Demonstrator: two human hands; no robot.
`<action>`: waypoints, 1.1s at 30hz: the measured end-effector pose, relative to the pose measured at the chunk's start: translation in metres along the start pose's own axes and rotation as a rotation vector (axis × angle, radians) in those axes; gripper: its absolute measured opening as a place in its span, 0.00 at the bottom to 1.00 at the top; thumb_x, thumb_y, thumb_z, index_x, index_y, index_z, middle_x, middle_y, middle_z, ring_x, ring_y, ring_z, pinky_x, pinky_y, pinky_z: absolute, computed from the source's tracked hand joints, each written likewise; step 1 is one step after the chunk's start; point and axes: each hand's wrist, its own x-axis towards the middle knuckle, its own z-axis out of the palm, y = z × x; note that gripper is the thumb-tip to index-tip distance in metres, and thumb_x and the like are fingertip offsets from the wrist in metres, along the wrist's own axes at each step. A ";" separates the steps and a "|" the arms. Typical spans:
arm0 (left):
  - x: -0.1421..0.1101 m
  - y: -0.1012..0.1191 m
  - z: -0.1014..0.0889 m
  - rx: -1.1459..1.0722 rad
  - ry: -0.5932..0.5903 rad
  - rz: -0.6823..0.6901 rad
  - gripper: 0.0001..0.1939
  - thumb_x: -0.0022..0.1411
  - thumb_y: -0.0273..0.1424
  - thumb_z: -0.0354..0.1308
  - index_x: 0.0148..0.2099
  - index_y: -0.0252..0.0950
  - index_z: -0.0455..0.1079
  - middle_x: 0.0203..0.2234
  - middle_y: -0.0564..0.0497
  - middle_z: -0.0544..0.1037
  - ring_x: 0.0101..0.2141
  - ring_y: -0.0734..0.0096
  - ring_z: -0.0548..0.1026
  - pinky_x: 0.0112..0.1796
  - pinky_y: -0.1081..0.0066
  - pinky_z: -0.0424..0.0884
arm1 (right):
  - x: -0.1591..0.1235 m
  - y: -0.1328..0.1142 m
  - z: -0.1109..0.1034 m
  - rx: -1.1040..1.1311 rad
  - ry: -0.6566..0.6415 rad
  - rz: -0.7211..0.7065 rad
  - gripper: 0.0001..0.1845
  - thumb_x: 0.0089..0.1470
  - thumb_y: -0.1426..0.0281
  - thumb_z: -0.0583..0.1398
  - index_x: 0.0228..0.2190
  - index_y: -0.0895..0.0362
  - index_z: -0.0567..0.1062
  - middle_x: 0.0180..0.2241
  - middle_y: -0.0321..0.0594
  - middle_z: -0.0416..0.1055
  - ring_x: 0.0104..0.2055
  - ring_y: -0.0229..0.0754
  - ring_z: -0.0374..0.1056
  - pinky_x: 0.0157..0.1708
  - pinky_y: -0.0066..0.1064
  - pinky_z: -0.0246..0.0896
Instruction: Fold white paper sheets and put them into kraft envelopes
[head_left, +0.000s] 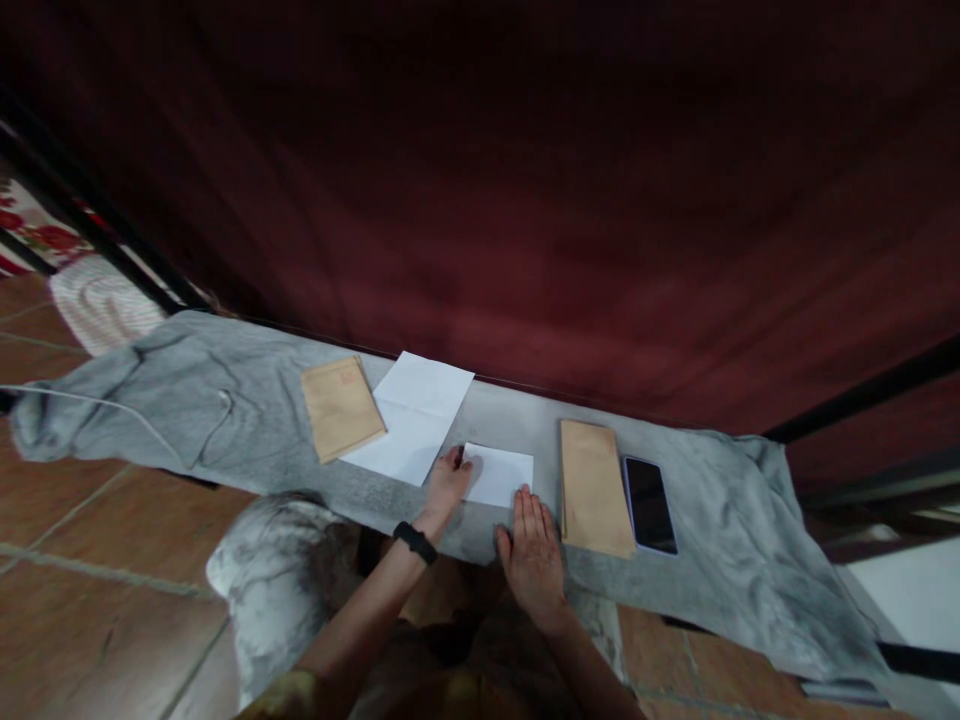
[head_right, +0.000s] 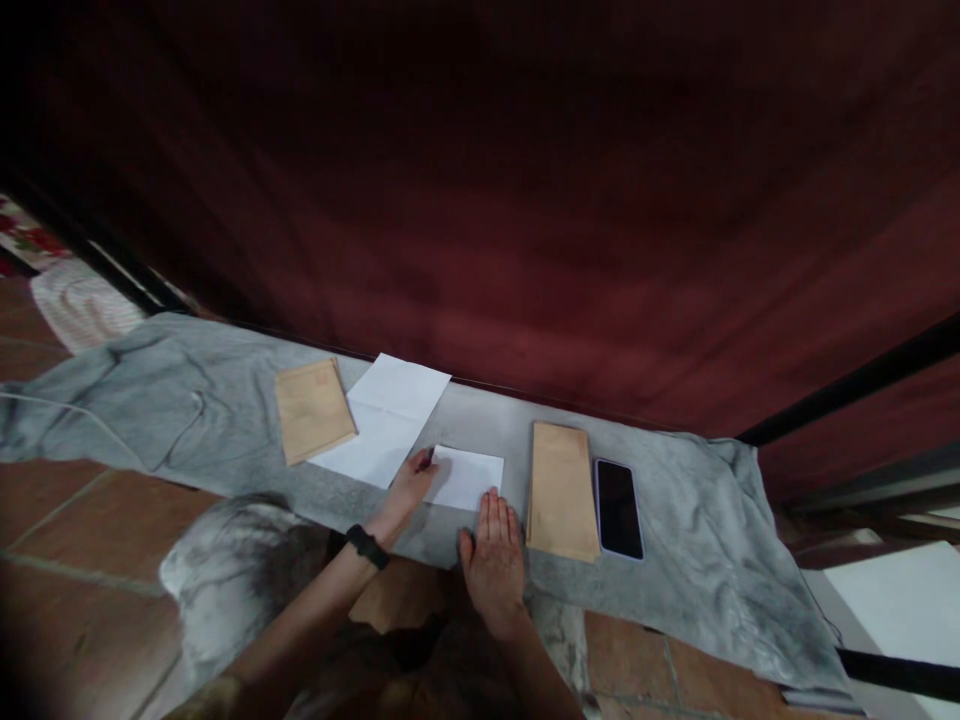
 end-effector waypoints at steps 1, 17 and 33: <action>0.001 0.001 0.000 -0.019 -0.015 -0.025 0.14 0.61 0.27 0.52 0.47 0.27 0.72 0.35 0.44 0.81 0.35 0.64 0.77 0.38 0.68 0.73 | 0.000 0.000 -0.001 0.000 0.004 -0.003 0.36 0.68 0.61 0.48 0.68 0.66 0.45 0.66 0.56 0.53 0.67 0.53 0.54 0.64 0.47 0.51; -0.016 0.034 -0.023 -0.227 -0.026 -0.197 0.06 0.48 0.29 0.61 0.24 0.37 0.66 0.18 0.57 0.66 0.27 0.69 0.69 0.30 0.72 0.62 | 0.006 -0.008 -0.006 0.077 0.055 0.064 0.32 0.66 0.64 0.50 0.66 0.63 0.54 0.66 0.52 0.56 0.67 0.51 0.53 0.65 0.48 0.48; -0.061 0.034 -0.014 -0.697 -0.057 -0.432 0.31 0.53 0.40 0.67 0.56 0.34 0.65 0.30 0.51 0.76 0.32 0.68 0.76 0.34 0.69 0.70 | 0.066 -0.031 -0.049 1.769 0.096 0.899 0.33 0.55 0.43 0.57 0.48 0.56 0.74 0.40 0.43 0.80 0.43 0.50 0.76 0.44 0.41 0.70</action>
